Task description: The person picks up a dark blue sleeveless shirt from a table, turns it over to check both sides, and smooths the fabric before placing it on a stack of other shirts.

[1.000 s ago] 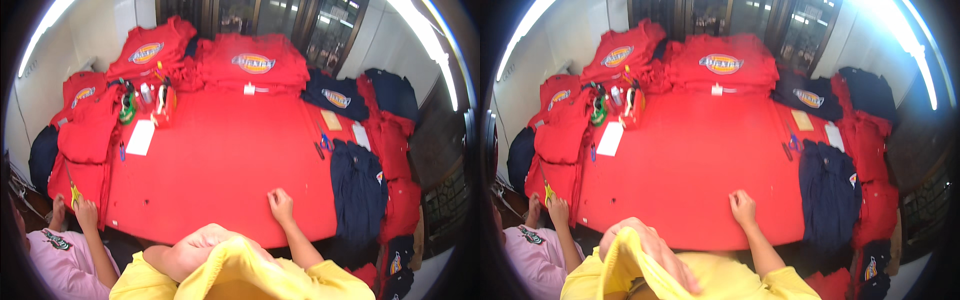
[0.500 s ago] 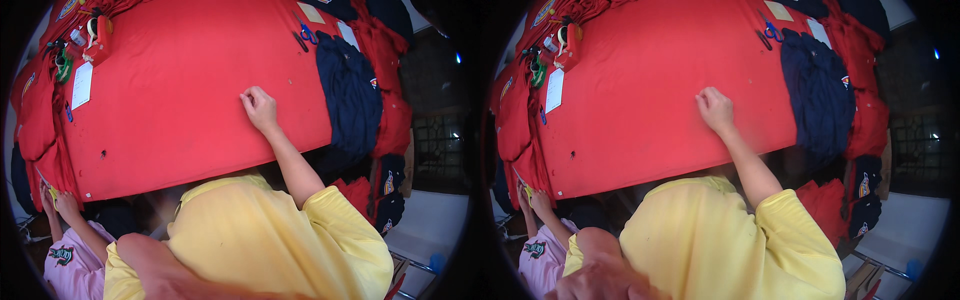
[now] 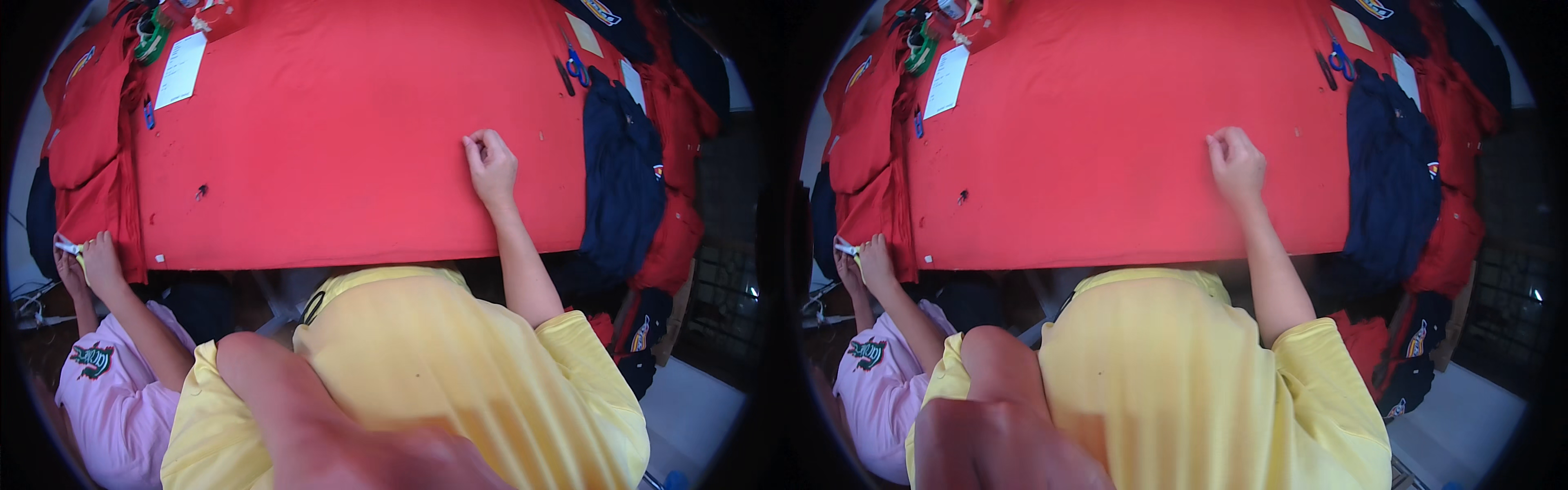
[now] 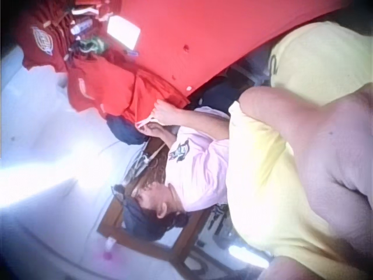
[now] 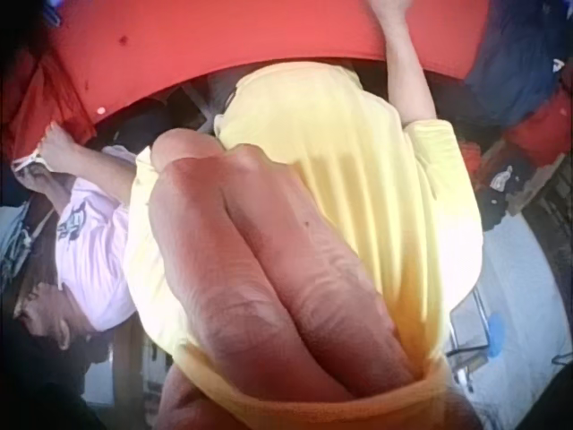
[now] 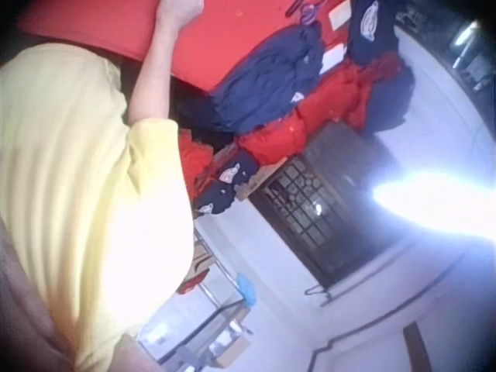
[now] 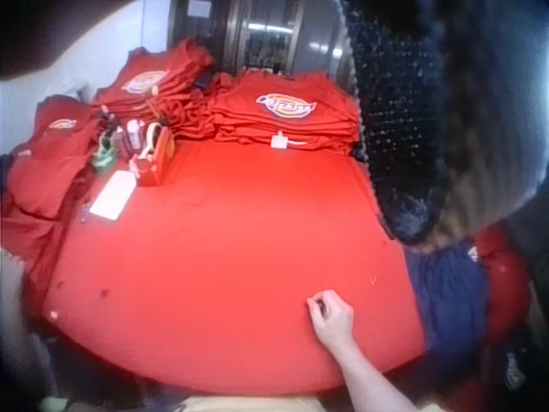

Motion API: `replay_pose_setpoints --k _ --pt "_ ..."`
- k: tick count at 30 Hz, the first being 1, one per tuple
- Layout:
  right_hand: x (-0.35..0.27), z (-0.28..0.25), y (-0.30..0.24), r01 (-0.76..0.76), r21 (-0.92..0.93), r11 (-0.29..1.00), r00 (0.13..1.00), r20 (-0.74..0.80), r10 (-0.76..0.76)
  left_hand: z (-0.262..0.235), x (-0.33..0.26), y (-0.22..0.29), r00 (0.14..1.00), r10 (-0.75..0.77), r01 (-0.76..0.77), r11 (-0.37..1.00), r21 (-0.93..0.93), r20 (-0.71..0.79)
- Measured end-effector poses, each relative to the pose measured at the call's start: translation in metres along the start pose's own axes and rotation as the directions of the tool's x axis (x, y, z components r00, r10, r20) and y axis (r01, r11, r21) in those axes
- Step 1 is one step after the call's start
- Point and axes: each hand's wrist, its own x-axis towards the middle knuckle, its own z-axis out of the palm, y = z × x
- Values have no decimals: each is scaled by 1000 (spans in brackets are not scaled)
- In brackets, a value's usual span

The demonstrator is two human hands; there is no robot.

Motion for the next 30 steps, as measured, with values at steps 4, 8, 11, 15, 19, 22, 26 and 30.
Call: replay_pose_setpoints --k 4,8,11,15,19,22,26,30 --pt "-3 5 1 4 52 999 1000 -2 -4 -5 0 -2 1000 25 -26 997 -71 -8" --pt "-2 3 0 -27 15 1000 999 25 26 -15 4 -3 999 50 -50 987 -151 -7" --pt "-2 0 -1 -22 -10 1000 999 49 22 -17 5 -4 997 72 -73 976 -207 -10" --pt "1 4 -1 54 -17 998 999 -6 -54 -20 9 -7 993 119 -117 963 -243 -7" --pt "-2 1 3 -1 15 1000 998 63 0 -23 15 -5 990 143 -133 956 -260 18" --pt "-3 -2 4 -29 25 999 997 71 27 -39 23 0 984 109 -74 968 -238 140" --pt "-5 -4 3 -16 14 1000 998 69 15 -87 39 26 894 -125 166 984 -58 431" --pt "5 -9 -8 -87 102 991 989 131 74 -145 42 47 802 -566 334 691 642 192"
